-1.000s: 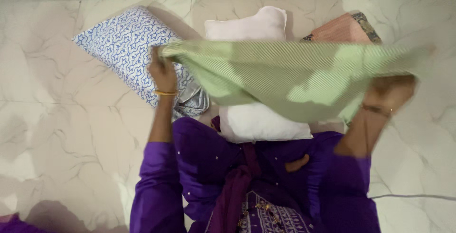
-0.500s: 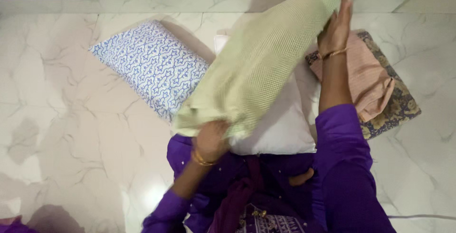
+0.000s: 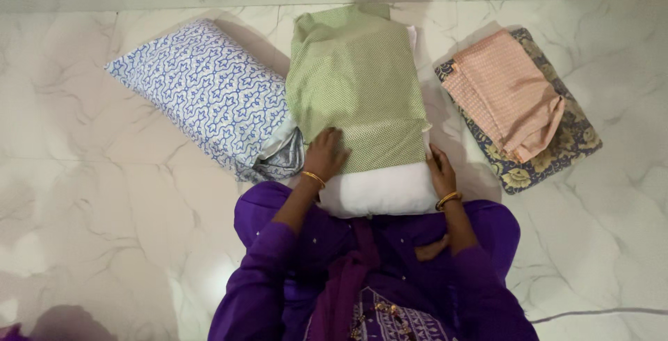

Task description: The person sits on the floor and inserts several white pillows into different patterned pillowcases. They handle each pillow individually, pulling the cases over the inserts and adjusting them.

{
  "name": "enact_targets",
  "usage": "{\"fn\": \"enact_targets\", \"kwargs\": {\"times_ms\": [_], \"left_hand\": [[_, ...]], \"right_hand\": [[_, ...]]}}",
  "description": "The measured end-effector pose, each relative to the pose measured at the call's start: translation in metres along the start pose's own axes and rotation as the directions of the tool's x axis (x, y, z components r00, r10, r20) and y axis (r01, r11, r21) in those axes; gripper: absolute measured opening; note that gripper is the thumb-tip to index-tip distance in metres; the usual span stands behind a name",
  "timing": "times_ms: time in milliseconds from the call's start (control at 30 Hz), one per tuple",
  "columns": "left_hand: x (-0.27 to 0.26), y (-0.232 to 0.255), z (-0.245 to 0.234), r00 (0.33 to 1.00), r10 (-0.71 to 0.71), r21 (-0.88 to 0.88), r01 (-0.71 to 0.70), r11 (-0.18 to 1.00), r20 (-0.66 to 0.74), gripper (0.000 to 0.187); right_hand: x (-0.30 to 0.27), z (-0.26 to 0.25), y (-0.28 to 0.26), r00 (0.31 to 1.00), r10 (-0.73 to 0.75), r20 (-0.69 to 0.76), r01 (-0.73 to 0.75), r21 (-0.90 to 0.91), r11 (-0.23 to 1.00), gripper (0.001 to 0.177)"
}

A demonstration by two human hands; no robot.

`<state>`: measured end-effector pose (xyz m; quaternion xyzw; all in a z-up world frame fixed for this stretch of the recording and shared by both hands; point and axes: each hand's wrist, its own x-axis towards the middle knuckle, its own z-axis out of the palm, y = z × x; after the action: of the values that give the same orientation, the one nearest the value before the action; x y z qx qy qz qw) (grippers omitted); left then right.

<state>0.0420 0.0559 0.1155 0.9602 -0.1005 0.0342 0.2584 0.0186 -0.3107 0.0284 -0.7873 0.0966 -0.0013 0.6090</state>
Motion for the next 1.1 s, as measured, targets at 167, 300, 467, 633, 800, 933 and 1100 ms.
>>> {"fn": "enact_targets", "kwargs": {"times_ms": [167,300,467,633,800,933,1100], "left_hand": [[0.010,-0.015,0.014,0.998,-0.059,0.055,0.058,0.997,0.015,0.074],[0.019,-0.021,0.021,0.977,-0.210,0.034,0.209,0.977,0.042,0.097],[0.018,-0.041,0.023,0.931,-0.358,-0.185,0.340,0.922,-0.074,0.121],[0.012,-0.046,0.017,0.875,-0.480,-0.215,0.457,0.863,-0.066,0.120],[0.009,-0.072,0.049,0.847,-0.513,-0.056,0.524,0.850,0.143,0.132],[0.011,-0.069,0.080,0.825,-0.418,0.143,0.394,0.908,0.380,0.128],[0.005,-0.047,0.107,0.821,-0.127,0.135,0.061,0.989,0.557,0.099]], "right_hand": [[0.017,0.009,-0.013,0.971,0.126,0.201,-0.064,-0.287,0.956,0.105],[0.053,0.030,-0.034,0.885,0.374,0.279,-0.209,-0.480,0.852,0.140],[0.069,0.063,-0.030,0.911,0.268,0.312,-0.087,-0.491,0.867,0.122],[0.100,0.026,-0.035,0.961,0.110,0.255,0.061,-0.578,0.814,0.103],[0.148,-0.104,-0.078,0.992,-0.061,0.107,0.122,-0.768,0.629,0.086],[0.137,-0.180,-0.153,1.000,-0.019,-0.020,-0.004,-0.796,0.605,0.072],[0.086,-0.231,-0.253,0.969,-0.186,-0.162,-0.006,-0.768,0.640,0.084]]}}
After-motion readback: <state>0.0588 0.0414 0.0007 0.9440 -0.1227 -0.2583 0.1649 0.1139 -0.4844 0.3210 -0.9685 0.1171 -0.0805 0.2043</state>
